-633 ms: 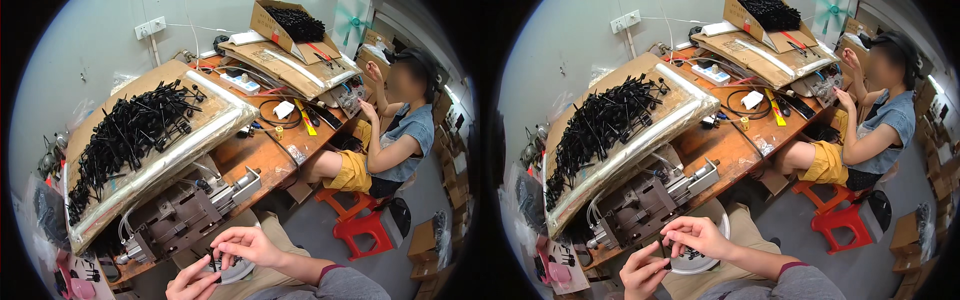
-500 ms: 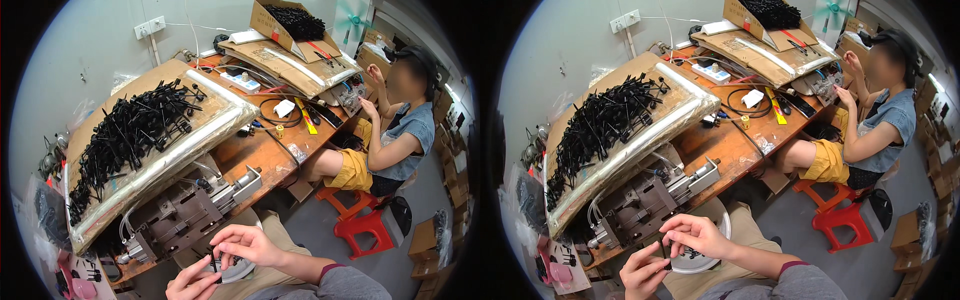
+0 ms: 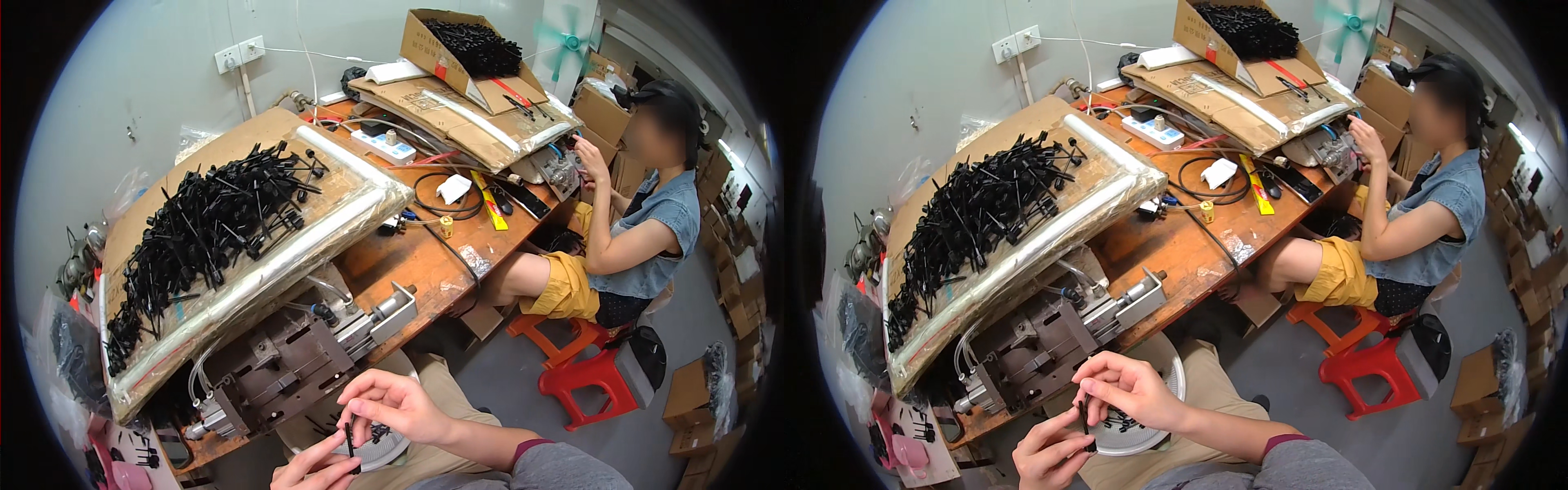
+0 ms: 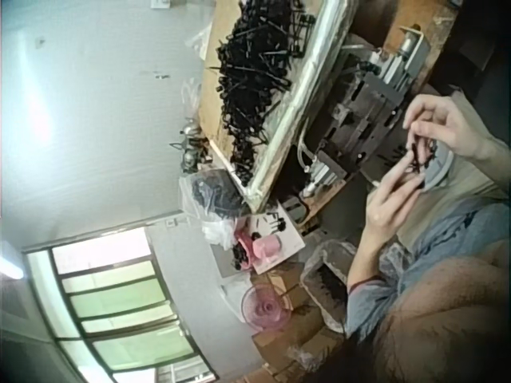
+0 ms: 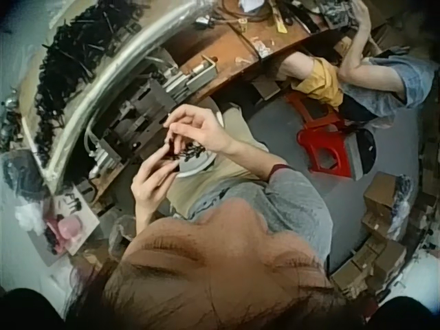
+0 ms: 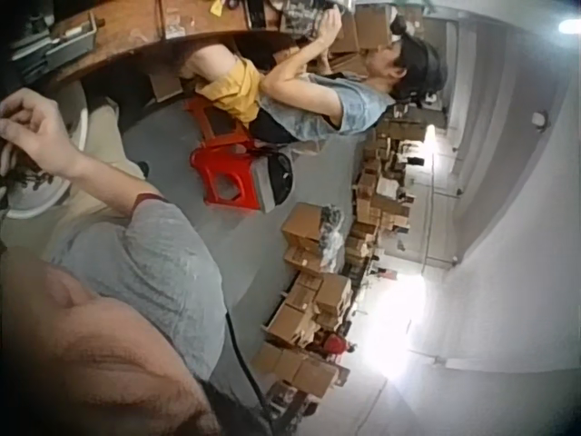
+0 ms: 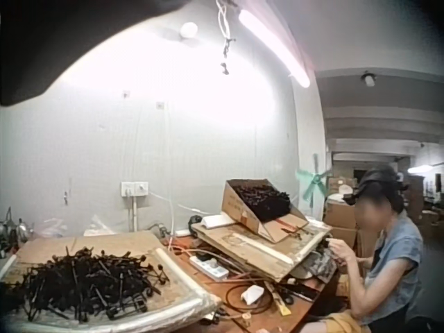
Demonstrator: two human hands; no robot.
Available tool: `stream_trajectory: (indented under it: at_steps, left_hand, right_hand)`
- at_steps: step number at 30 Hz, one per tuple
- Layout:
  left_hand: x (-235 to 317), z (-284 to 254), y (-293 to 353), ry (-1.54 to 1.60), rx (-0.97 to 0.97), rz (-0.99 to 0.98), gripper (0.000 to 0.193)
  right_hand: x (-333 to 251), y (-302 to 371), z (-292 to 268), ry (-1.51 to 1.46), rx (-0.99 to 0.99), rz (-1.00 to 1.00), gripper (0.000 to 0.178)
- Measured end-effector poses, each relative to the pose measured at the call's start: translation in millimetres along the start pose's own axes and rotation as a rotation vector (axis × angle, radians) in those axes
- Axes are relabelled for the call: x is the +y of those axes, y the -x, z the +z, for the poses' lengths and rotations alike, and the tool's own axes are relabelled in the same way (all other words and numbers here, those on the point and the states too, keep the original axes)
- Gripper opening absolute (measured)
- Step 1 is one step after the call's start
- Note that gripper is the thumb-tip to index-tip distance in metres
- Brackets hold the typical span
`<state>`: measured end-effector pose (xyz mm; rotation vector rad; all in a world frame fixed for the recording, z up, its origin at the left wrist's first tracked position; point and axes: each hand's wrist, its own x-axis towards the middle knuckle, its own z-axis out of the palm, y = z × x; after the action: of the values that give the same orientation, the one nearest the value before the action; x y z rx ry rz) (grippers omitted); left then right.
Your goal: Assembling small black plastic components using a mechanical fixture on a workbench.
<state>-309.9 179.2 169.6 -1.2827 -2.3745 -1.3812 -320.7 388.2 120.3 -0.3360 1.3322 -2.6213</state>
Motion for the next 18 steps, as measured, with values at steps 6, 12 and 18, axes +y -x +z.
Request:
stream_trajectory:
  at_steps: [6,12,18]
  left_hand:
    - [-0.2,1.9,0.3,0.002,0.002,0.013,0.027]
    - [3.0,1.2,-1.3,-0.003,-0.010,0.009,0.027]
    - [1.4,3.6,-0.7,-0.014,-0.035,0.016,0.025]
  right_hand:
    - [1.1,0.2,3.9,-0.016,-0.027,0.010,0.018]
    - [-1.3,-1.4,2.0,-0.011,0.012,-0.005,0.017]
    - [1.3,0.5,2.5,-0.001,0.028,-0.031,0.018]
